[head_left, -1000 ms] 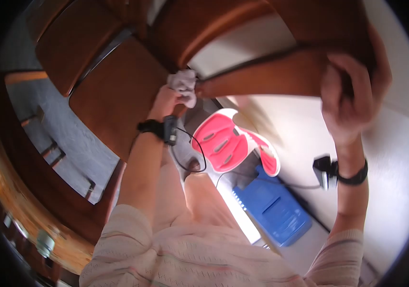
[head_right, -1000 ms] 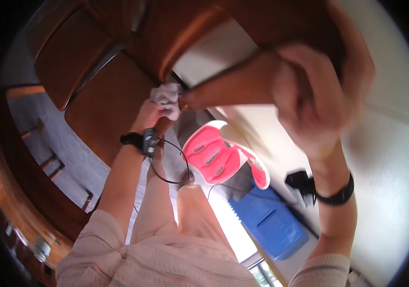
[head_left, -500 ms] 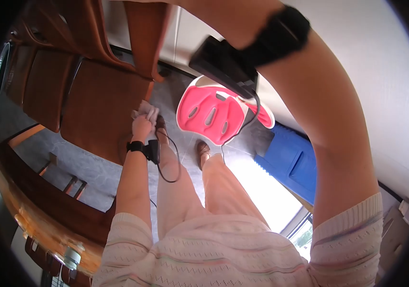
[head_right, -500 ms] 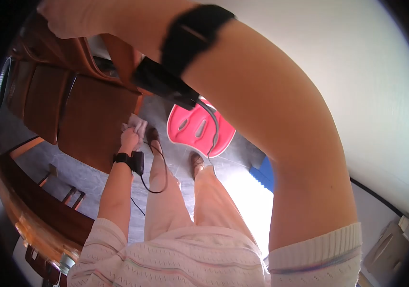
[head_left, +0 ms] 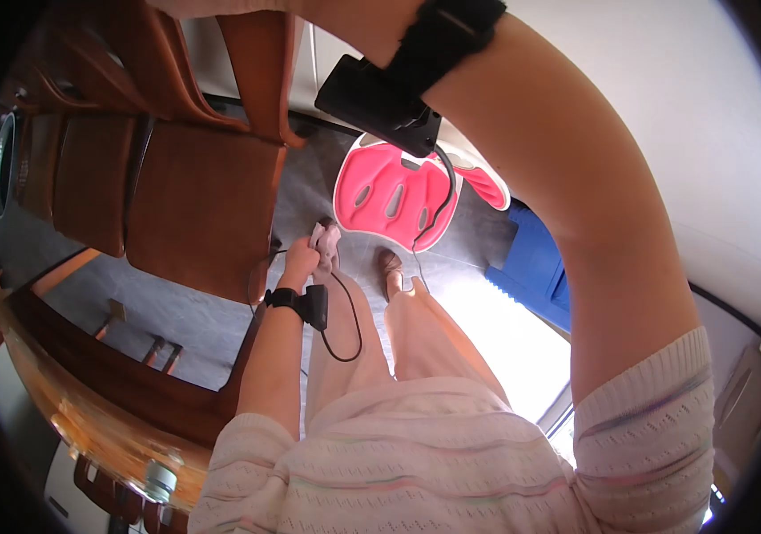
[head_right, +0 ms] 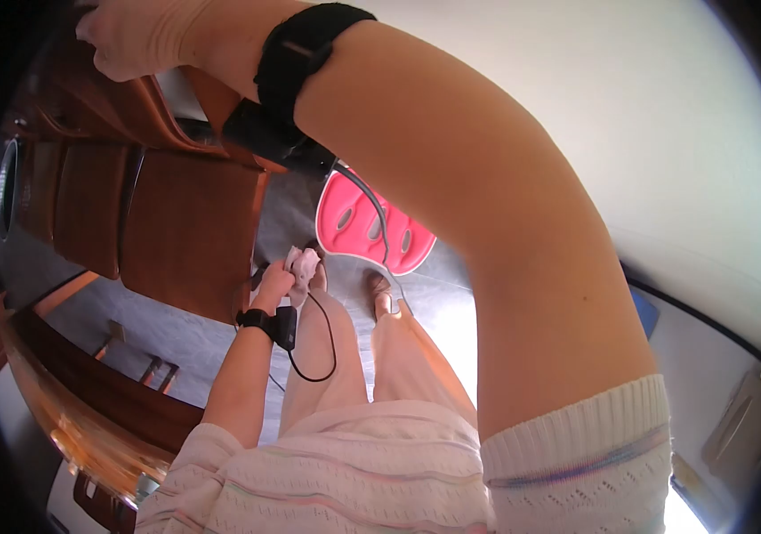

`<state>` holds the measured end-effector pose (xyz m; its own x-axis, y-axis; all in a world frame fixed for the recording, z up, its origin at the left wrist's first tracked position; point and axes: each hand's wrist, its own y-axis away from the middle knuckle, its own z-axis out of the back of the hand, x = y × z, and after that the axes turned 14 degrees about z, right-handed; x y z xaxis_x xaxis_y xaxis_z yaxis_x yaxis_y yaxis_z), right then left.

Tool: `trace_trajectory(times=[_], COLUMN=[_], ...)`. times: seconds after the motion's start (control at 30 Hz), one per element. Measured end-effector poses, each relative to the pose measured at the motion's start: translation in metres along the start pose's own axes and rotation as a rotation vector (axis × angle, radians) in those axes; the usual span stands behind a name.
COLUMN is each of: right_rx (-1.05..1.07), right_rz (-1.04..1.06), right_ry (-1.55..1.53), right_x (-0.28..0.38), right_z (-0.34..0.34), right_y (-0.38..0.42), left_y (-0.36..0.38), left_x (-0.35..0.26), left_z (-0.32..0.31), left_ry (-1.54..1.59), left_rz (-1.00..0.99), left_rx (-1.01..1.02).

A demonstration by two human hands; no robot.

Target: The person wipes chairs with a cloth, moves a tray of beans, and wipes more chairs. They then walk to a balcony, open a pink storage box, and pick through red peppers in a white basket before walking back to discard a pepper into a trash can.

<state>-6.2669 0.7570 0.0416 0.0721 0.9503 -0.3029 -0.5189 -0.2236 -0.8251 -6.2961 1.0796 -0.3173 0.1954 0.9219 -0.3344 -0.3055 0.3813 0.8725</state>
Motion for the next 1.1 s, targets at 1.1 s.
trace_trajectory(times=[1.1], right_rx=[0.148], right_rz=[-2.006], right_ry=[-0.017], right_x=[0.362], right_z=[0.52], right_y=[0.261], left_y=[0.32], left_x=[-0.185], left_z=[-0.279], left_ry=[-0.202], left_rz=[-0.067], left_rx=[1.302])
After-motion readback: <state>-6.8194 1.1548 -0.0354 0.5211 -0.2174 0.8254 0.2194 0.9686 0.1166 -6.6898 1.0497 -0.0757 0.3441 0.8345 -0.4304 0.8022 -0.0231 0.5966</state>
